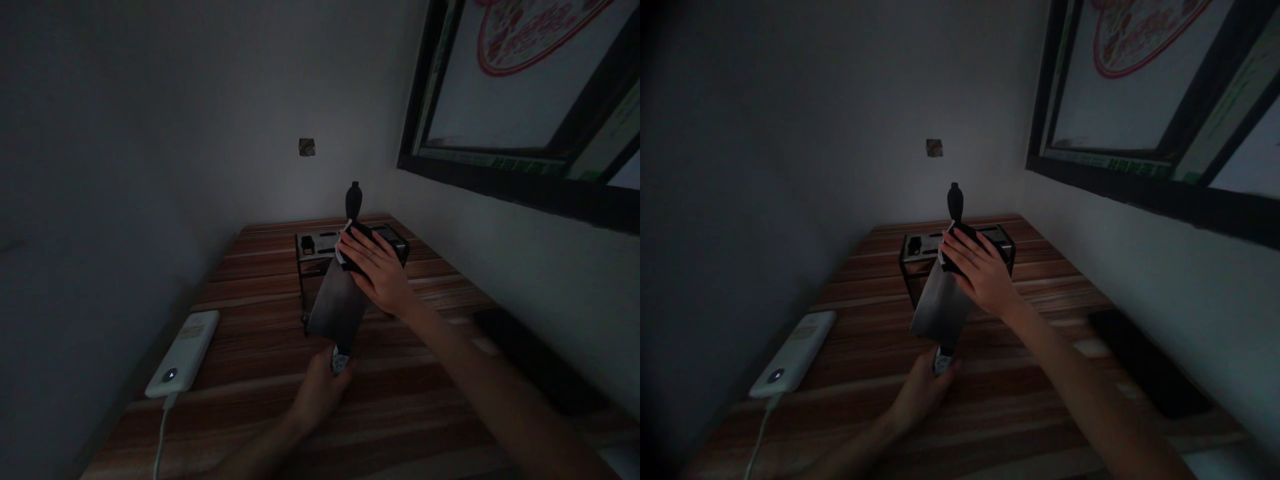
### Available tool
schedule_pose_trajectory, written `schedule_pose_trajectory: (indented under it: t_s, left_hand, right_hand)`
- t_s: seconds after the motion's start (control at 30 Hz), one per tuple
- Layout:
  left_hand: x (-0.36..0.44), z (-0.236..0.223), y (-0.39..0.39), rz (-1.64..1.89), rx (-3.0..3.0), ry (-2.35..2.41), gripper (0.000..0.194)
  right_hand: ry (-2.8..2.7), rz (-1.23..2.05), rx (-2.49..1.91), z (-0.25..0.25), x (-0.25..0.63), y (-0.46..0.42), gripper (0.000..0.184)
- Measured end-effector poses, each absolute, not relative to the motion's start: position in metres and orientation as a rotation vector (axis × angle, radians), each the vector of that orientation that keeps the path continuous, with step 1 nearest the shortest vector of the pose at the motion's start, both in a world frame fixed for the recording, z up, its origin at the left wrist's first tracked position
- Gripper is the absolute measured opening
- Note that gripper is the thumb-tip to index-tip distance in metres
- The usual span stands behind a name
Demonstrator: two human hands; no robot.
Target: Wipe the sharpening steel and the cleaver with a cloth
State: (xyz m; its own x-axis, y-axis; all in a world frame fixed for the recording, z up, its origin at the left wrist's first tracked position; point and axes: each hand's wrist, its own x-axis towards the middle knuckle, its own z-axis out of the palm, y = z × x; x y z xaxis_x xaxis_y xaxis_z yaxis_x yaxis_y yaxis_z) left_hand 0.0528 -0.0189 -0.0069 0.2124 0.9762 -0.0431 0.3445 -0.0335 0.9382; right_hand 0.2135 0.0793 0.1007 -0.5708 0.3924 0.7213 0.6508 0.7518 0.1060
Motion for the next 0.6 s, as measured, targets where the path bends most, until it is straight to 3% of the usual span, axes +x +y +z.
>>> schedule_pose_trajectory:
  t_s: [0.6]
  left_hand:
    - [0.053,-0.007,-0.019,0.888,1.586,1.28,0.016]
  right_hand:
    - [-2.383,-0.432,-0.709,0.06,0.195,0.043,0.048]
